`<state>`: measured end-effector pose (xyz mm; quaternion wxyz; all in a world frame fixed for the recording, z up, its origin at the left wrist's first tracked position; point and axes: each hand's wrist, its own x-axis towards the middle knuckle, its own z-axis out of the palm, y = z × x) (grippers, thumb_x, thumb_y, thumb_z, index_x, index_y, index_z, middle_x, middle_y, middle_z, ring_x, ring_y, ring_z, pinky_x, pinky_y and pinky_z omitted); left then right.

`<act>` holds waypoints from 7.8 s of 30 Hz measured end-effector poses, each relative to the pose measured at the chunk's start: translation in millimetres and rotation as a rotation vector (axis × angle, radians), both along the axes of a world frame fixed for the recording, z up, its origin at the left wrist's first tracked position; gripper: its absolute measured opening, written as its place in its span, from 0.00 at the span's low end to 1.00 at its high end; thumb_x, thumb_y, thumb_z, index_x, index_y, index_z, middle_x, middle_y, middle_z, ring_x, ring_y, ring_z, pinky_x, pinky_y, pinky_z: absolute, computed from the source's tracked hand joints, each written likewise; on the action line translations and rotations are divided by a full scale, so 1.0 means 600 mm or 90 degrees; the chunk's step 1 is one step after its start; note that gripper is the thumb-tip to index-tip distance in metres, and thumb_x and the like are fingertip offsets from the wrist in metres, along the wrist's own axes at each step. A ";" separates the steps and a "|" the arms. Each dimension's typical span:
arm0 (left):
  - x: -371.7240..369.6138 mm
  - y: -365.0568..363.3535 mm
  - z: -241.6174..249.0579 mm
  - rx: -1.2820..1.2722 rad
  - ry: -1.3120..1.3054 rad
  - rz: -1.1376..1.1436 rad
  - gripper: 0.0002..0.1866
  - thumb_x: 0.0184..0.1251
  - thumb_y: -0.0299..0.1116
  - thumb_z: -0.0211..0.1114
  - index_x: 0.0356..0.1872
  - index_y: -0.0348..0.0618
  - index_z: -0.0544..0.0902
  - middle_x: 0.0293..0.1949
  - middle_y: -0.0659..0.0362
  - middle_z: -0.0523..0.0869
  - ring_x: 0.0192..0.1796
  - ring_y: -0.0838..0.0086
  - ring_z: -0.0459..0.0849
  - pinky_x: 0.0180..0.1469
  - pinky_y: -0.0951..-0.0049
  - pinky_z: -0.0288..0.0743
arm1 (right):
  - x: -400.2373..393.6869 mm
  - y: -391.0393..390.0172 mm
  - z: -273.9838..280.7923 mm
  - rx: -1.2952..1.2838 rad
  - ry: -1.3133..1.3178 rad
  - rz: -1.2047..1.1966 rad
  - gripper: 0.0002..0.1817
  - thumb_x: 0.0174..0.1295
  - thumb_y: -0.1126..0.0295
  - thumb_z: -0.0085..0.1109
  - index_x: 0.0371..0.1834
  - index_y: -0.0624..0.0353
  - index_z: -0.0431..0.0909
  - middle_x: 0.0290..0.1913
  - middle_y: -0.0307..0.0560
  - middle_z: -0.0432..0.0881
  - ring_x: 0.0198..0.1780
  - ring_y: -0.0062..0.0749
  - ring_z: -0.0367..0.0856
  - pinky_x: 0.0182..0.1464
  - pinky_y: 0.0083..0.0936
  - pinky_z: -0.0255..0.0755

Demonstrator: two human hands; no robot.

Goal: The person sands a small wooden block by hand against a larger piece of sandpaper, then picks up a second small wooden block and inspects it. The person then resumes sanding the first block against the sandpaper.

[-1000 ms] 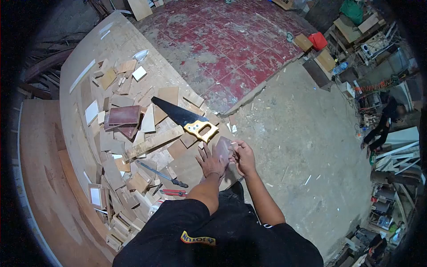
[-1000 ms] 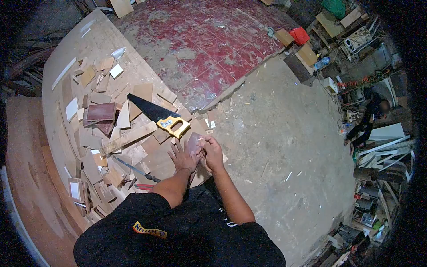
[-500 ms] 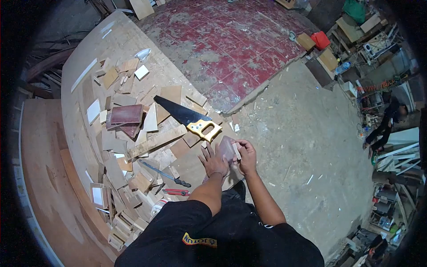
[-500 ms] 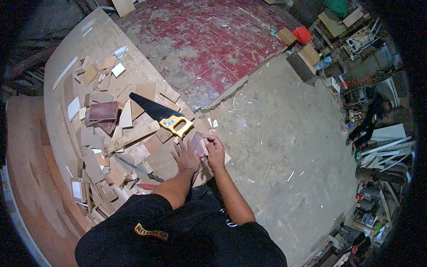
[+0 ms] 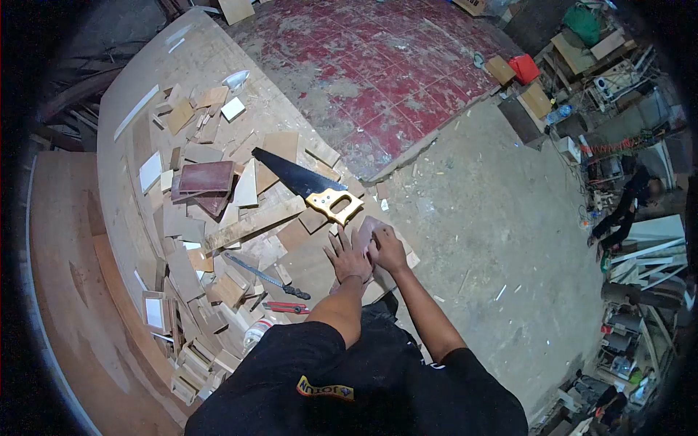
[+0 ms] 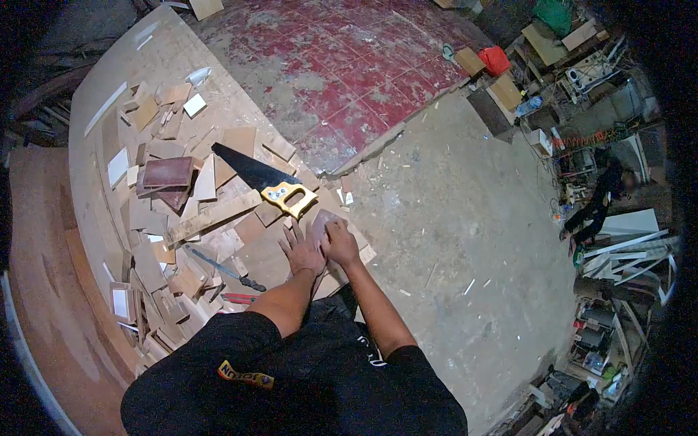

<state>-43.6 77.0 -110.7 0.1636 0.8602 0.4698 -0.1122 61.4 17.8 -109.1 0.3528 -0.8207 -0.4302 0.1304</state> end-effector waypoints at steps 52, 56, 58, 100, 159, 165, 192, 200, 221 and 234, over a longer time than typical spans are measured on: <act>0.003 0.000 0.007 -0.034 -0.044 0.007 0.37 0.69 0.46 0.50 0.77 0.50 0.52 0.79 0.42 0.39 0.78 0.39 0.38 0.74 0.34 0.33 | 0.040 0.007 -0.003 -0.162 -0.098 0.177 0.09 0.55 0.69 0.58 0.36 0.62 0.77 0.41 0.60 0.75 0.43 0.56 0.80 0.44 0.46 0.76; -0.001 0.001 -0.002 -0.035 -0.036 -0.001 0.37 0.70 0.47 0.50 0.78 0.51 0.52 0.79 0.42 0.39 0.78 0.39 0.38 0.74 0.33 0.33 | 0.050 0.024 0.011 -0.254 -0.094 0.271 0.08 0.55 0.69 0.59 0.34 0.61 0.77 0.39 0.59 0.76 0.42 0.55 0.80 0.43 0.46 0.76; 0.002 0.002 0.001 -0.036 -0.019 -0.001 0.37 0.69 0.47 0.51 0.77 0.52 0.52 0.79 0.42 0.39 0.78 0.39 0.38 0.74 0.33 0.34 | 0.059 0.056 0.012 -0.208 -0.110 0.234 0.08 0.55 0.69 0.59 0.34 0.61 0.77 0.39 0.59 0.76 0.41 0.55 0.80 0.43 0.46 0.76; 0.001 0.000 0.010 -0.025 -0.028 0.021 0.37 0.69 0.49 0.51 0.78 0.57 0.53 0.80 0.49 0.42 0.79 0.44 0.40 0.75 0.36 0.33 | 0.038 0.034 -0.024 -0.076 -0.129 0.162 0.07 0.56 0.71 0.56 0.34 0.63 0.74 0.39 0.58 0.75 0.41 0.56 0.79 0.43 0.45 0.76; -0.005 0.002 0.006 -0.032 -0.059 0.020 0.37 0.68 0.47 0.52 0.78 0.58 0.53 0.79 0.50 0.42 0.79 0.44 0.38 0.75 0.35 0.34 | 0.059 0.043 0.019 -0.277 -0.147 0.314 0.09 0.55 0.66 0.59 0.31 0.61 0.78 0.36 0.56 0.77 0.37 0.53 0.81 0.40 0.46 0.77; -0.004 0.007 0.008 -0.045 -0.056 0.029 0.37 0.68 0.47 0.52 0.78 0.56 0.54 0.79 0.47 0.44 0.79 0.43 0.39 0.75 0.35 0.32 | 0.039 0.058 -0.020 -0.022 -0.220 0.178 0.09 0.53 0.70 0.59 0.37 0.60 0.77 0.38 0.56 0.76 0.37 0.54 0.79 0.37 0.45 0.75; -0.009 0.000 -0.003 -0.008 -0.077 0.014 0.38 0.67 0.48 0.54 0.77 0.55 0.55 0.79 0.48 0.42 0.79 0.43 0.40 0.74 0.34 0.36 | 0.069 0.046 0.019 -0.401 -0.108 0.319 0.11 0.54 0.62 0.60 0.33 0.58 0.80 0.41 0.58 0.79 0.44 0.55 0.82 0.46 0.45 0.78; -0.005 0.005 0.004 -0.021 -0.025 0.012 0.38 0.69 0.50 0.52 0.78 0.59 0.51 0.80 0.51 0.42 0.80 0.46 0.38 0.75 0.36 0.34 | 0.047 0.048 -0.003 -0.107 -0.172 0.213 0.07 0.53 0.69 0.61 0.30 0.60 0.78 0.35 0.56 0.77 0.39 0.54 0.81 0.40 0.46 0.76; -0.007 -0.001 0.001 -0.013 -0.069 0.020 0.39 0.67 0.51 0.52 0.78 0.58 0.52 0.80 0.51 0.40 0.80 0.46 0.37 0.75 0.37 0.30 | 0.070 0.005 0.010 -0.433 -0.145 0.369 0.11 0.53 0.67 0.61 0.36 0.60 0.82 0.38 0.57 0.81 0.41 0.53 0.82 0.45 0.45 0.78; -0.007 0.000 0.006 -0.022 -0.034 0.012 0.37 0.70 0.51 0.52 0.78 0.58 0.52 0.80 0.52 0.39 0.80 0.46 0.37 0.75 0.36 0.32 | 0.045 0.004 0.094 0.179 0.522 -0.047 0.23 0.57 0.81 0.66 0.58 0.64 0.76 0.46 0.44 0.81 0.44 0.24 0.81 0.44 0.22 0.81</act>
